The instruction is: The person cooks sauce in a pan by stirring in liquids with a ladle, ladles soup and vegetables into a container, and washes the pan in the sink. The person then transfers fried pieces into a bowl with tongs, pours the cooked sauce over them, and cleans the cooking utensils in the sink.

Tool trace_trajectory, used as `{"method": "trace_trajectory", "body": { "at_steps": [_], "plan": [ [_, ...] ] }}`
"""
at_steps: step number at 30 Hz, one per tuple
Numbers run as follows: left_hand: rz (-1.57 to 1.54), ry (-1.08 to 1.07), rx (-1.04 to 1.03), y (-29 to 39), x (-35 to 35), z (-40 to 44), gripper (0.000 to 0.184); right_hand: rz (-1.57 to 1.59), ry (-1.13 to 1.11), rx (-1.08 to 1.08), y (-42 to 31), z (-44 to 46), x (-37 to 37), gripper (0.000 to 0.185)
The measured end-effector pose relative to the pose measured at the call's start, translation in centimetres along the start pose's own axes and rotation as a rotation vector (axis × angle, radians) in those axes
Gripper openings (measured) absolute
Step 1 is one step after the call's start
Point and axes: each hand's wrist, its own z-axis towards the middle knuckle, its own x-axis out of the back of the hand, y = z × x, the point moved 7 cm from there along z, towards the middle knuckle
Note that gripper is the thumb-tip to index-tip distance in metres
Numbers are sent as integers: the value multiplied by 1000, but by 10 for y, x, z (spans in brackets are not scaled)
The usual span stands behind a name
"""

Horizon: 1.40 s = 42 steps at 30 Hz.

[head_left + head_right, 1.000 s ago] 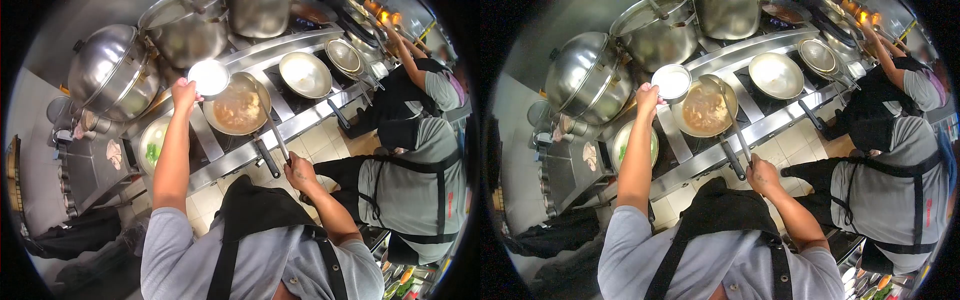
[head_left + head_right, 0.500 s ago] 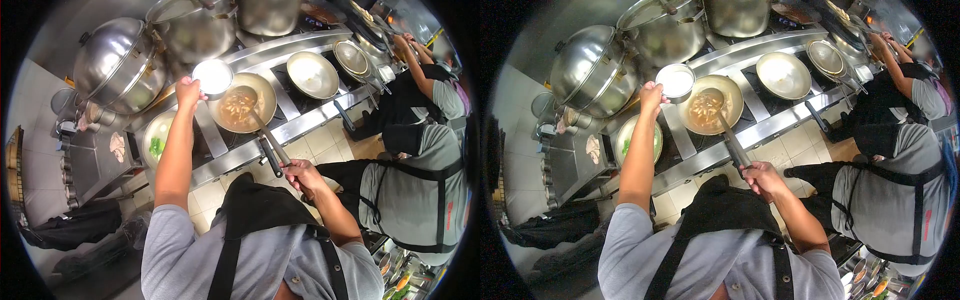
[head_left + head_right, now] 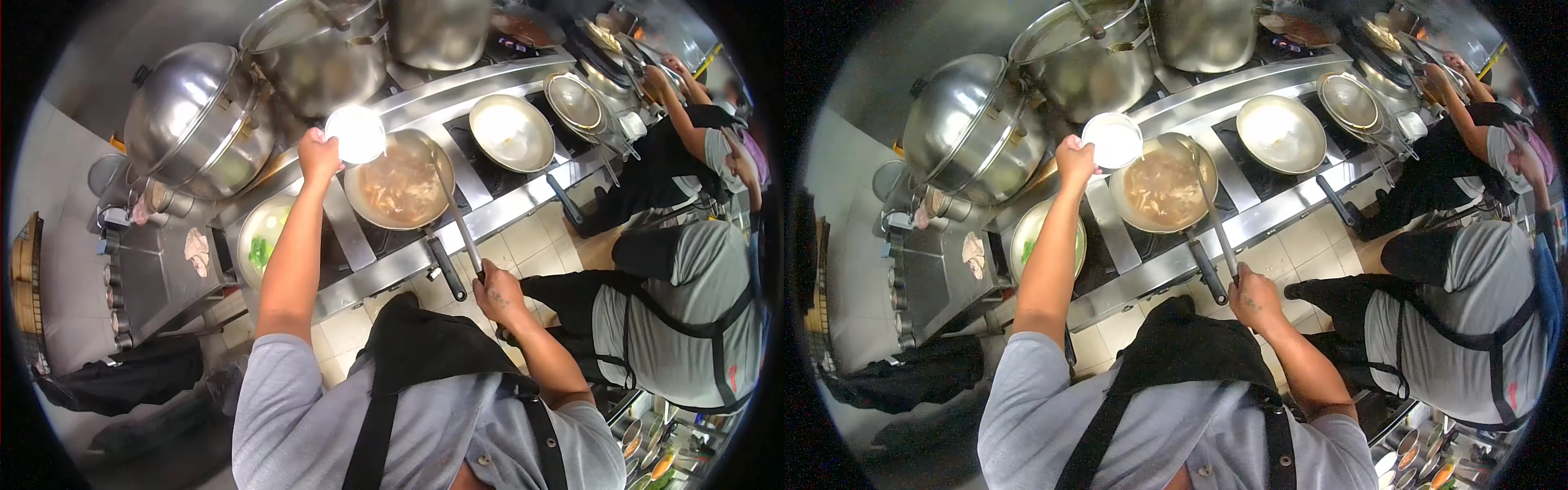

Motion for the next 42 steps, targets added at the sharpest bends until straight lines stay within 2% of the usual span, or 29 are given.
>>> {"method": "trace_trajectory", "body": {
  "at_steps": [2, 4, 6, 9, 12, 14, 16, 20, 21, 22, 24, 28, 32, 34, 36, 39, 41, 42],
  "plan": [
    [31, -2, -26, 0, 1, 0, 17, -32, -35, 18, 6, 0, -13, 19],
    [-39, 53, -61, 3, -3, 0, 17, 133, -81, 52, 2, 0, -18, 20],
    [-100, -8, -40, -6, -10, 6, 16, 773, -362, -316, 11, -2, -36, 15],
    [-110, 5, 41, -20, -8, 13, 16, 1353, -553, -494, 7, -4, -34, 13],
    [-128, -8, 48, -25, -9, 14, 17, 1377, -558, -480, -3, -13, -25, 17],
    [-136, 6, 33, -25, -10, 14, 17, 1269, -519, -438, -8, -15, -24, 14],
    [-126, 15, 19, -18, -10, 10, 17, 1025, -396, -294, -9, -11, -20, 13],
    [-126, -11, -3, -6, -8, 7, 17, 671, -243, -211, -12, -5, -3, 16],
    [-123, -4, 2, -7, -7, 8, 17, 490, -191, -137, -10, -2, 0, 16],
    [-97, -1, -18, -6, -7, 9, 17, 487, -197, -135, -8, -2, 0, 16],
    [-72, 3, -39, -5, -8, 11, 17, 183, -66, -3, -15, 1, 13, 16],
    [-34, 8, -62, -3, -7, 13, 18, 59, -19, -14, -3, 3, -2, 19],
    [4, 0, -70, 3, -6, 9, 18, 83, -84, 63, 10, 5, -25, 18],
    [-12, 2, -72, 1, -7, 11, 19, 1028, -460, -410, 13, -2, -41, 19],
    [-28, 3, -74, 1, -6, 12, 19, 1411, -512, -514, 2, -6, -30, 21],
    [-17, -5, -69, 4, -6, 14, 20, 1385, -491, -512, -8, -14, -24, 19],
    [28, 7, -63, 7, -5, 16, 20, 1117, -407, -390, -10, -12, -17, 19],
    [26, 8, -68, 8, -4, 18, 20, 1117, -405, -385, -11, -13, -17, 19]
  ]
}}
